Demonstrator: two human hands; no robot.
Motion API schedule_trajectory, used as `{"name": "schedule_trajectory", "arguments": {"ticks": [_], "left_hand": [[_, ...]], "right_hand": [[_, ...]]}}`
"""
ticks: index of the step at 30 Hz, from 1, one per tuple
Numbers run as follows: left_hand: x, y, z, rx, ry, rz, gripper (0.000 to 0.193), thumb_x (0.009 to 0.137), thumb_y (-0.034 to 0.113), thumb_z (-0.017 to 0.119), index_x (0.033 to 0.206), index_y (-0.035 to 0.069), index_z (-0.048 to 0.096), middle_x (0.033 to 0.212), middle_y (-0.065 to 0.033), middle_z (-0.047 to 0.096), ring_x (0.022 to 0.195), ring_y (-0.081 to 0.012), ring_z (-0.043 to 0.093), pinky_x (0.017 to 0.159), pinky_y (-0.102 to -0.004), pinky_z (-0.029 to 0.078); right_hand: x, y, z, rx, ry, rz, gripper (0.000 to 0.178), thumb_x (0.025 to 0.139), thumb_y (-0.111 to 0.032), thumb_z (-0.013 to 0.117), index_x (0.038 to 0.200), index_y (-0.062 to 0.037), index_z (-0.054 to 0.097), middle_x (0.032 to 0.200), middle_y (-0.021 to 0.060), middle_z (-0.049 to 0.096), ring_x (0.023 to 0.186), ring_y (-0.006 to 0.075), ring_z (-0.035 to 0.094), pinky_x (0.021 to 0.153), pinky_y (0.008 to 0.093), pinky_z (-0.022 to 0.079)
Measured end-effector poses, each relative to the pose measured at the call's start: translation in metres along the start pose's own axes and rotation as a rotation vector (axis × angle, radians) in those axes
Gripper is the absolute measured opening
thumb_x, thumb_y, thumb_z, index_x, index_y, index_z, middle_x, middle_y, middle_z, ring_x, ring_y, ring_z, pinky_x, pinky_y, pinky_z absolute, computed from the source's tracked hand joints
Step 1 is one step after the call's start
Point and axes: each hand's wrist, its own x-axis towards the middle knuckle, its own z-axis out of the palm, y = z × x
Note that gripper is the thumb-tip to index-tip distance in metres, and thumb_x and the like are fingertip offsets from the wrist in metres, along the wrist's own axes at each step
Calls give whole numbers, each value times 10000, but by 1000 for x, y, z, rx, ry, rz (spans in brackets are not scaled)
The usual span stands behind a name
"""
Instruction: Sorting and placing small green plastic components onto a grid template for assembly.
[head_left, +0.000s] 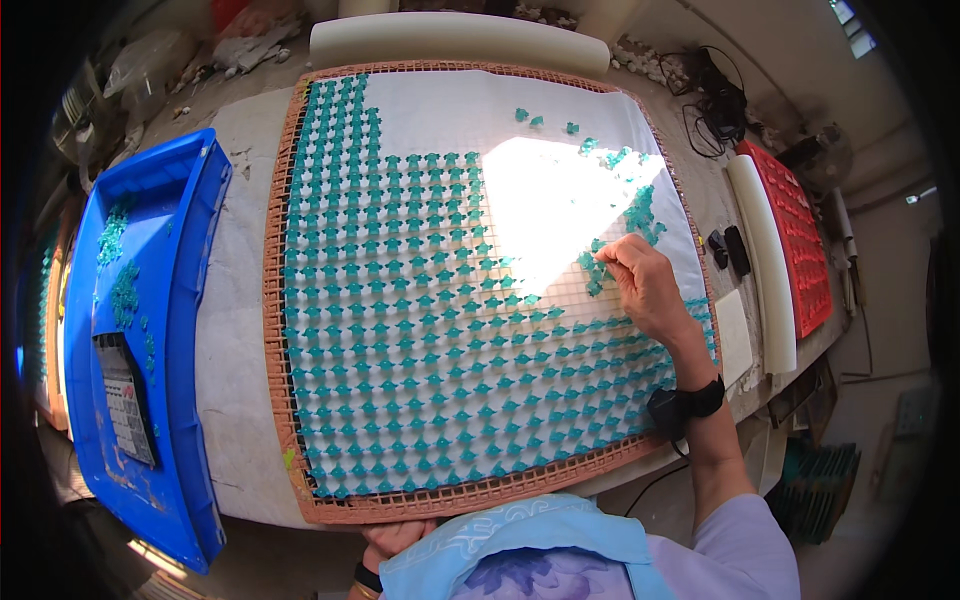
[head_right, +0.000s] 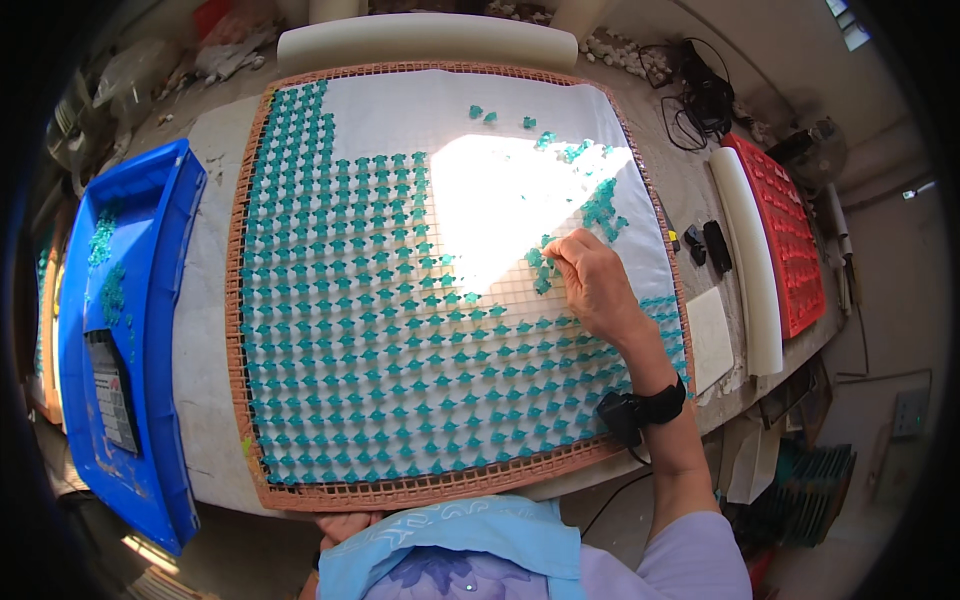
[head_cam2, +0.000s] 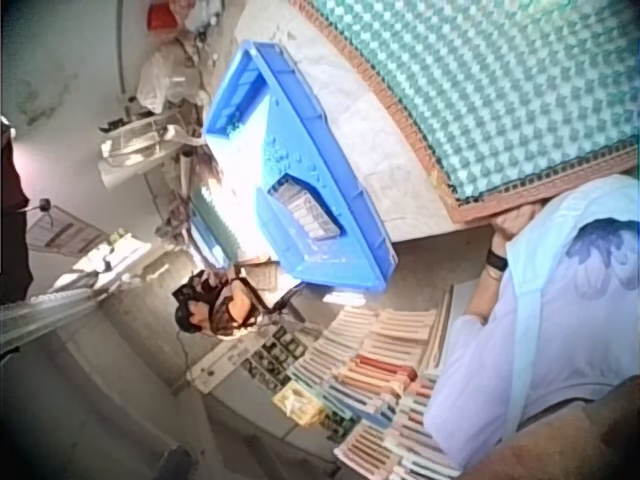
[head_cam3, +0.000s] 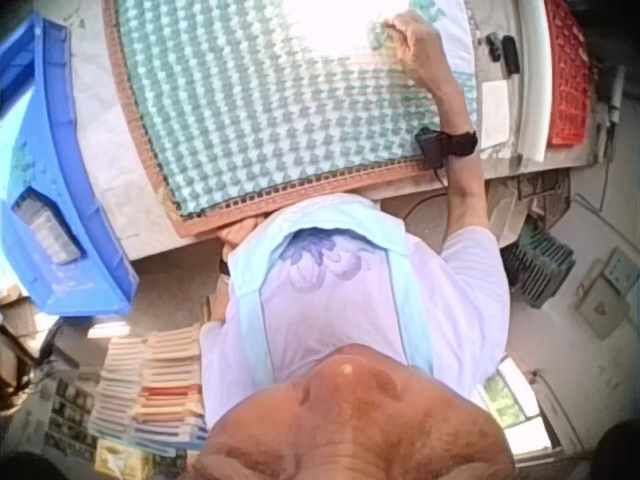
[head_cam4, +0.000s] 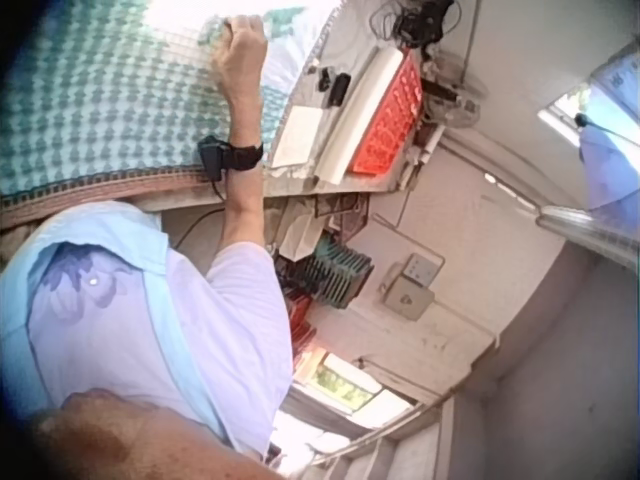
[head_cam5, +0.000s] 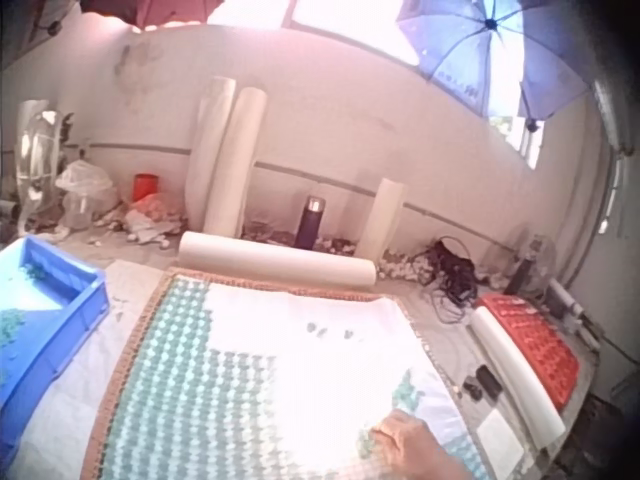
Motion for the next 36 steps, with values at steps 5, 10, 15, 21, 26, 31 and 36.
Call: {"name": "schedule_trajectory", "arguments": {"ticks": [5,10,15,21,26,31,36], "left_hand": [[-1,1,-1,-8,-23,-39,201,789,183,682,919,69,784,906,-120,749,851,-278,730,913,-489,527],[-4,-2,2,31,-11,-10,212,793,206,676,930,89,788,911,-107,751,855,-273,730,936,-516,510],[-8,-3,6,26,10,-15,219,798,213,669,938,96,790,919,-104,753,877,-274,730,944,-521,505],[-8,1,16,-2,89,-48,218,800,206,659,935,93,788,920,-105,751,887,-275,727,944,-521,504],[-13,-1,24,-26,174,-53,211,807,210,659,926,91,787,916,-104,749,882,-274,725,941,-519,504],[-14,-3,21,-2,154,-35,204,811,213,664,915,89,788,899,-103,749,867,-271,728,930,-512,512],[-7,-2,8,3,50,-19,200,811,214,666,909,90,788,888,-101,749,857,-269,729,925,-508,516]], "right_hand": [[-3,-28,-9,-7,-114,93,102,886,9,647,987,25,645,925,142,630,816,314,643,710,386,513],[-7,-33,-5,-120,-180,132,221,842,34,654,1060,12,629,902,157,622,845,324,645,736,404,526],[-12,-21,4,-182,-165,-140,202,846,53,625,1046,24,626,868,160,600,824,333,624,732,406,525],[-10,-26,8,-35,-127,-108,132,890,17,622,1022,33,618,877,156,604,822,329,624,733,403,520],[5,-40,15,110,-234,20,109,920,-60,654,979,29,629,866,151,627,808,318,641,727,394,523],[3,-34,17,-8,-158,-15,108,895,-67,690,945,18,648,865,138,639,772,297,651,677,388,527],[3,-29,22,-16,-148,-100,93,885,-48,694,936,12,643,863,129,631,770,293,651,663,383,524]]}}
